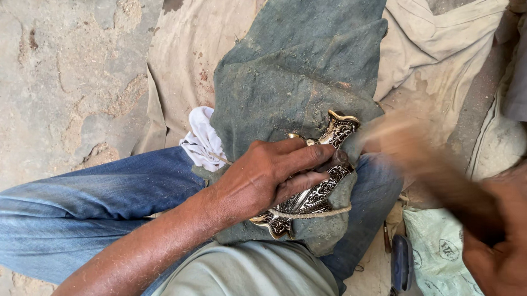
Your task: The person holds a metal chisel against an ornate silver object and repeatedly strikes it with a wooden mallet to create or refine engraved patterns. The object is secured on a cushioned support on the lap.
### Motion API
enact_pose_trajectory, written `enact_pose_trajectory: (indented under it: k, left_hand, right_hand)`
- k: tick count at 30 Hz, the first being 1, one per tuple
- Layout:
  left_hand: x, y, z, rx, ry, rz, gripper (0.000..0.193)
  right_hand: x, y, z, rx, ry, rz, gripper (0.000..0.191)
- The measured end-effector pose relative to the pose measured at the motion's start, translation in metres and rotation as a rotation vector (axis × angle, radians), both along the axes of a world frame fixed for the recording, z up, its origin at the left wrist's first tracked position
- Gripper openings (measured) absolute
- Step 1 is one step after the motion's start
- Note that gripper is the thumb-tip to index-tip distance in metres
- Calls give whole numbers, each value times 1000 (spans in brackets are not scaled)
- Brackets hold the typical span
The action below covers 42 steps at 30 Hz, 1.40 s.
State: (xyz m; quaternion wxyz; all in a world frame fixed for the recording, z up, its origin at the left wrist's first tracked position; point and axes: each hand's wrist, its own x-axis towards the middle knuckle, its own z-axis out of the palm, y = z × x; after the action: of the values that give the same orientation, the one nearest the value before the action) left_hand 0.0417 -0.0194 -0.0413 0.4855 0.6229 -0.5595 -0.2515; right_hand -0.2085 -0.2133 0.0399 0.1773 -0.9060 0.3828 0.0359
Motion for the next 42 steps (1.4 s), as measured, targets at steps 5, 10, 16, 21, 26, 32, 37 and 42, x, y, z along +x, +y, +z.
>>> enact_pose_trajectory:
  k: [5, 10, 16, 21, 26, 32, 37, 42]
  left_hand:
    - [0, -1, 0, 0, -5, -5, 34]
    - [0, -1, 1, 47, 19, -19, 34]
    - [0, -1, 2, 27, 35, -23, 33]
    - [2, -1, 2, 14, -3, -18, 35]
    - [3, -1, 0, 10, -23, -32, 36]
    - [3, -1, -1, 7, -4, -32, 36]
    - [3, 0, -2, -25, -18, -51, 35]
    - [8, 6, -7, -115, 183, 197, 37]
  right_hand:
    - [-6, 0, -3, 71, -118, -53, 46]
    - [-15, -3, -11, 219, -294, -95, 44]
    - [-23, -4, -15, 59, -121, 61, 34]
    - [-17, 0, -16, 58, -130, -47, 38]
    - [-17, -1, -16, 102, -5, -125, 41]
    - [-28, -7, -22, 78, -32, -97, 32]
    - [-38, -12, -26, 71, -108, 4, 27]
    - [-42, -8, -37, 64, -21, -89, 36]
